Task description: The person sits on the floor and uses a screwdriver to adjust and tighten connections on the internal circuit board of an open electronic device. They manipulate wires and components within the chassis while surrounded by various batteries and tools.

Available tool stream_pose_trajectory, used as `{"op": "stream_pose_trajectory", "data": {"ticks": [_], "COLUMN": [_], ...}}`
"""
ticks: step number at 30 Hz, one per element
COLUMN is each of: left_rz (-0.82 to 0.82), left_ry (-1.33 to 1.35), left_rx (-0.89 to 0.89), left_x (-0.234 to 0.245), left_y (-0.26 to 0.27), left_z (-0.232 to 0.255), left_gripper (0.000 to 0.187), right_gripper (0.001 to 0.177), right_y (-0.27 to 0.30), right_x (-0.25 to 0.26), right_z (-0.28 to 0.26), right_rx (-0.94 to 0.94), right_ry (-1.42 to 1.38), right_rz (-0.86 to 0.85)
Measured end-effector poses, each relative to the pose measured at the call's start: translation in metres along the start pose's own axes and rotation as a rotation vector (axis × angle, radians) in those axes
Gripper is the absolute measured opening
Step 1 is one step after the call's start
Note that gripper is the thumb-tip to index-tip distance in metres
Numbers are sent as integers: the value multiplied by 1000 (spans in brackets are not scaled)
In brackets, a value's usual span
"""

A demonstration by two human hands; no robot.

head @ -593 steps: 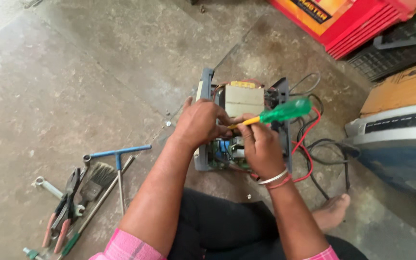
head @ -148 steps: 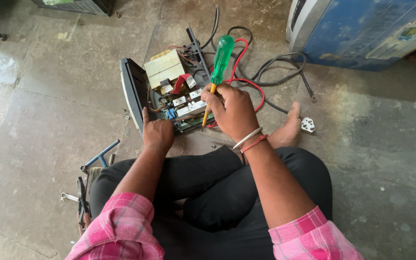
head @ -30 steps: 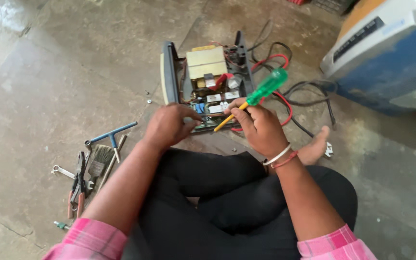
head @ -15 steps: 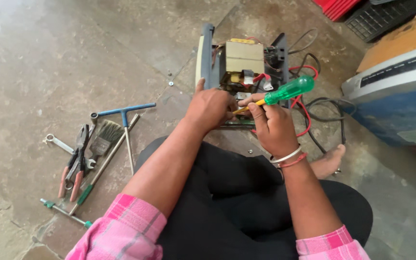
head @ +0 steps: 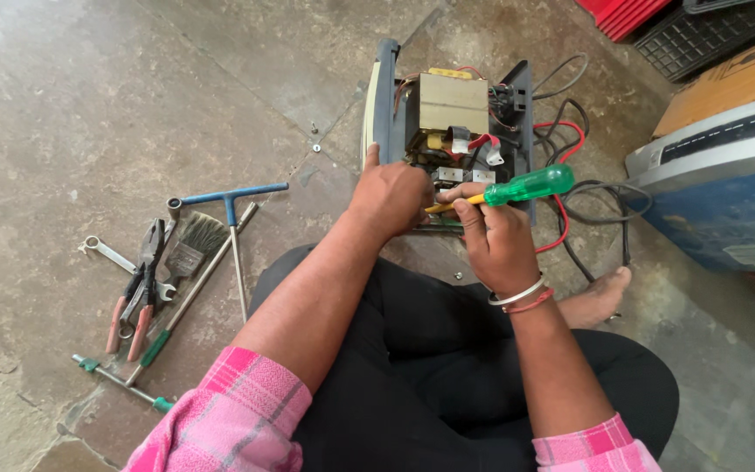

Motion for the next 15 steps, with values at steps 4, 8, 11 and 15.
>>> {"op": "stream_pose_trajectory", "data": {"ticks": [4, 8, 11, 15], "left_rz": [4, -55, -50, -55], "left_ry": [-37, -61, -56, -44], "left_rx": [-17, -1, 5, 21], "left_x": [-1, -2, 0, 0], "left_y": [-1, -1, 1, 1], "left_z": [2, 3, 3, 3], "left_gripper": [17, 20, 21, 23], "right_gripper": [16, 16, 16, 16], "right_y": [2, 3, 2, 2], "right_x": [-1, 1, -1, 0], "right_z": [1, 0, 6, 3], "right_rx": [18, 27, -64, -18], "right_ry": [-27, -9, -10, -27], "right_rz": [9, 14, 4, 9]}}
Point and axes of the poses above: each hand's wrist, its own y-axis away from the middle knuckle, its own x-axis out of the back of the hand, z = x × y, the point moved 7 cm from there along -y, towards the middle knuckle, and after that the axes turned 2 degrees about z, right-handed, at the moved point
